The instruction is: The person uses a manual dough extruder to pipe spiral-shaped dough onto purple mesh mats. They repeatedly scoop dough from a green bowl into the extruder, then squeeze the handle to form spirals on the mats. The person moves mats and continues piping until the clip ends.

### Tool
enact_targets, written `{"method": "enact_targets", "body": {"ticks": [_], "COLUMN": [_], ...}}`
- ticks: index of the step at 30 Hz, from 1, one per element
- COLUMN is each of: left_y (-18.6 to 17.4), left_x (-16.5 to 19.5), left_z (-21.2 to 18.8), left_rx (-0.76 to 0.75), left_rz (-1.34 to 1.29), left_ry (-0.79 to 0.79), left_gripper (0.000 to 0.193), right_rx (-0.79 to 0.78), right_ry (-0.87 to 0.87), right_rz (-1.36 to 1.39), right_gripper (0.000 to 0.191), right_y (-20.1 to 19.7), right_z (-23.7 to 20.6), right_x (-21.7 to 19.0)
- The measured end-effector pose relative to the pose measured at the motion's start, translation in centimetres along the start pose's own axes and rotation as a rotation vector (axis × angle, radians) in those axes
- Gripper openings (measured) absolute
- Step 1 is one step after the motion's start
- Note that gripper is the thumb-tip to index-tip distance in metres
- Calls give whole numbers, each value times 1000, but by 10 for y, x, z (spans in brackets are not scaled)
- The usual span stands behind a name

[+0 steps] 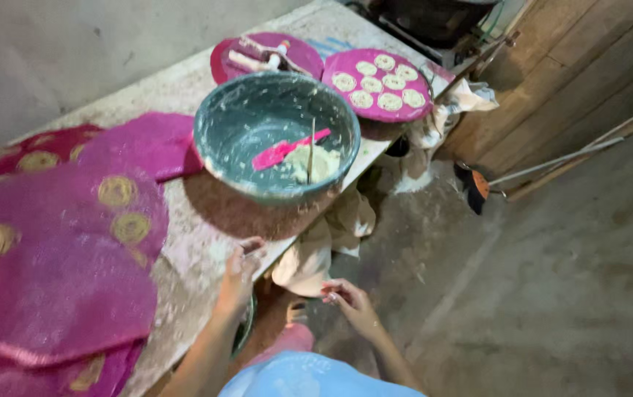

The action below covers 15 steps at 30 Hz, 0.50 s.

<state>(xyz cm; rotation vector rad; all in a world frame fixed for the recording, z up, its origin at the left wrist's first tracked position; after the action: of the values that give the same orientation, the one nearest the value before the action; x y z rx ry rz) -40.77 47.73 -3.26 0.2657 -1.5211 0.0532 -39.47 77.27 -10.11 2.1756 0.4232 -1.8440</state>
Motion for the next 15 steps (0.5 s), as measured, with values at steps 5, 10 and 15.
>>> {"method": "enact_targets", "body": {"ticks": [5, 10, 15], "left_y": [76, 165, 214], "left_x": [-18, -51, -75], "left_z": [48, 90, 142], "left_rx": [-350, -615, -578], "left_rz": [9, -130, -217], "left_ry": [-17, -165, -124], "left_gripper": [36, 31, 33], "right_rx": [20, 143, 364], "right_ry": [73, 79, 65], "right_rz": [-90, 46, 79], "right_gripper": [29, 31, 30], "right_y": [-85, -190, -289], "right_z": [72, 110, 175], "right_x": [0, 4, -8]}}
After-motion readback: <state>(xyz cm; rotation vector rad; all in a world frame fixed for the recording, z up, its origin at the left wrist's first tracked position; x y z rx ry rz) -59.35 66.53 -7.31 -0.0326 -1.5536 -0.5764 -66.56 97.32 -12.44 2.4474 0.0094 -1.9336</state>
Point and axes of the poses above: each hand's wrist, its own z-axis towards the middle knuckle, its own y-axis out of the palm, x = y × z, the point moved 2 cm from there along z, towards the middle knuckle, and after that the axes turned 5 degrees about y, right-handed, at the moved point
